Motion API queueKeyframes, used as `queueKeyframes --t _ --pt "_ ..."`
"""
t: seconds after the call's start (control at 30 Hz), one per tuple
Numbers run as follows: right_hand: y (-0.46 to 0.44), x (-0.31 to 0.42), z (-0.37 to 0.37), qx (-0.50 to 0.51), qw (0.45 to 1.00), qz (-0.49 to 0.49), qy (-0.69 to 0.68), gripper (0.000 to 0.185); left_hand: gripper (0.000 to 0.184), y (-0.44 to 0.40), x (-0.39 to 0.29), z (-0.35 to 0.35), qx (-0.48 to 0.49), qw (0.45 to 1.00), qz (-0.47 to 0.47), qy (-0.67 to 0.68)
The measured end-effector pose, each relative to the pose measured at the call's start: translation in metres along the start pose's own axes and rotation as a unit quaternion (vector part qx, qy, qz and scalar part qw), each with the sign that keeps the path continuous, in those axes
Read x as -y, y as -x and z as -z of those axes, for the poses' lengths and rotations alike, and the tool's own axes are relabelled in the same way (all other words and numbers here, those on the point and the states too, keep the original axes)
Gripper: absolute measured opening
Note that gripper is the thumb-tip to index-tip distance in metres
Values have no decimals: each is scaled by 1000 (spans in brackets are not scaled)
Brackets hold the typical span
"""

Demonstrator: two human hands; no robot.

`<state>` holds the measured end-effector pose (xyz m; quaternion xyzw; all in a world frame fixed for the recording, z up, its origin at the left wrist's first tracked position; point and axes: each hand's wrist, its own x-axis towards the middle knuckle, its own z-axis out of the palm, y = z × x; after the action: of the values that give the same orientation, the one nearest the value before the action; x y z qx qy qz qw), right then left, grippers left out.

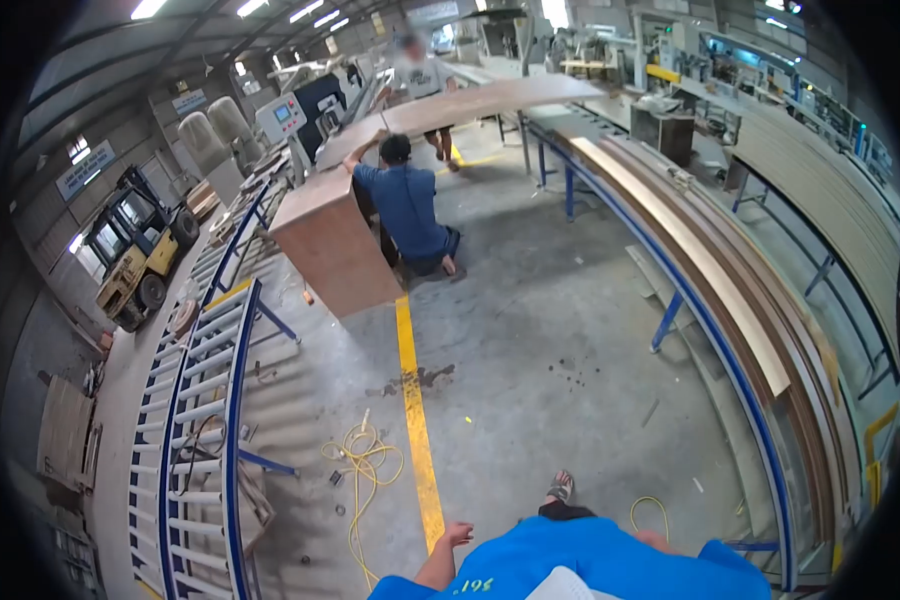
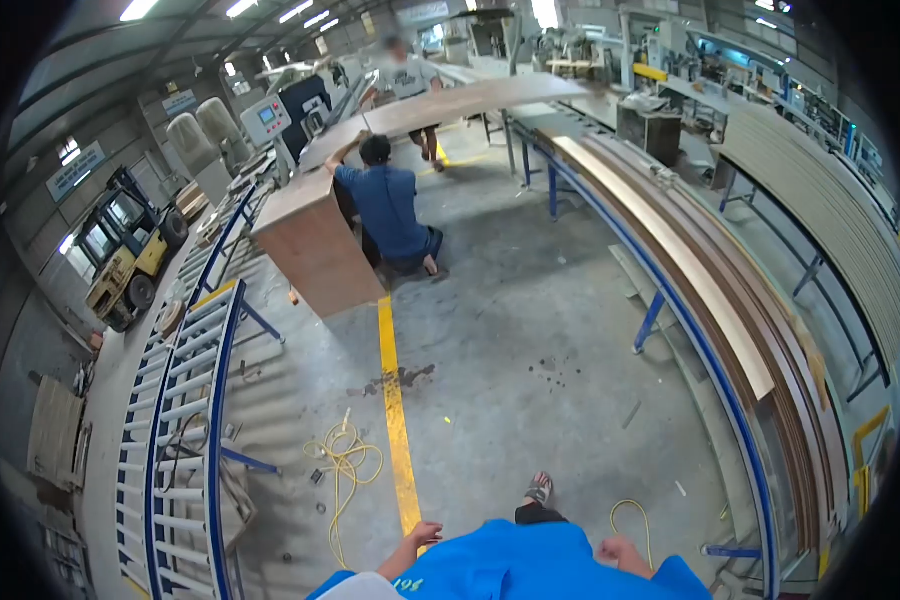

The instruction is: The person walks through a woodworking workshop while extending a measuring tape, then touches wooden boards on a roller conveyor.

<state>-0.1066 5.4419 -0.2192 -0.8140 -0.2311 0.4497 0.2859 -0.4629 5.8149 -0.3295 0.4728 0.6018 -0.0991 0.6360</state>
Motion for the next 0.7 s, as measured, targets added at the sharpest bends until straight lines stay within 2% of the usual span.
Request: queueKeyframes --t 0.03,0.07,0.1,0.13,0.17,0.2,0.23,0.37,0.43,0.5,0.53,0.57,0.6,0.63,0.67,0.7 --pt "6 48 13 -1 997 54 49 17 23 -1 0 1 11 999 41 27" --pt "-101 -5 17 1 997 61 51 17 23 -7 -16 8 6 999 38 31" --pt "-193 -98 21 159 959 -86 219 16 23 -10 -19 14 -20 996 60 61" --pt "-203 -71 45 59 968 50 237 16 22 -12 -21 14 -43 991 89 92" --pt "-212 -45 73 -38 951 182 245 17 22 -17 -25 17 -42 990 99 96" --pt "-222 -11 94 -41 997 46 52 18 22 -18 -32 24 -65 987 93 113" --pt "-228 27 111 -45 984 -96 -142 19 21 -21 -40 28 -87 984 86 129" --pt "-260 81 126 -106 957 -113 -243 18 22 -54 -89 40 -65 987 100 109" --pt "-272 83 106 -87 969 -134 -189 17 22 -73 -120 43 -49 989 90 104" --pt "-290 53 78 38 996 -60 56 14 21 -99 -155 42 -13 993 60 97" --pt "-294 35 54 43 994 -87 54 16 21 -112 -178 45 -13 994 61 94" --pt "-285 66 41 90 980 -178 1 18 21 -130 -197 49 5 996 66 65" --pt "-262 93 41 104 934 54 336 19 21 -145 -217 56 22 997 70 35" --pt "-286 95 5 266 912 -95 296 19 21 -164 -241 65 21 997 63 34" --pt "-320 88 27 258 915 -89 297 19 22 -184 -268 77 22 998 65 17" --pt "-345 87 13 235 924 -83 289 19 23 -204 -294 90 21 998 67 -1"
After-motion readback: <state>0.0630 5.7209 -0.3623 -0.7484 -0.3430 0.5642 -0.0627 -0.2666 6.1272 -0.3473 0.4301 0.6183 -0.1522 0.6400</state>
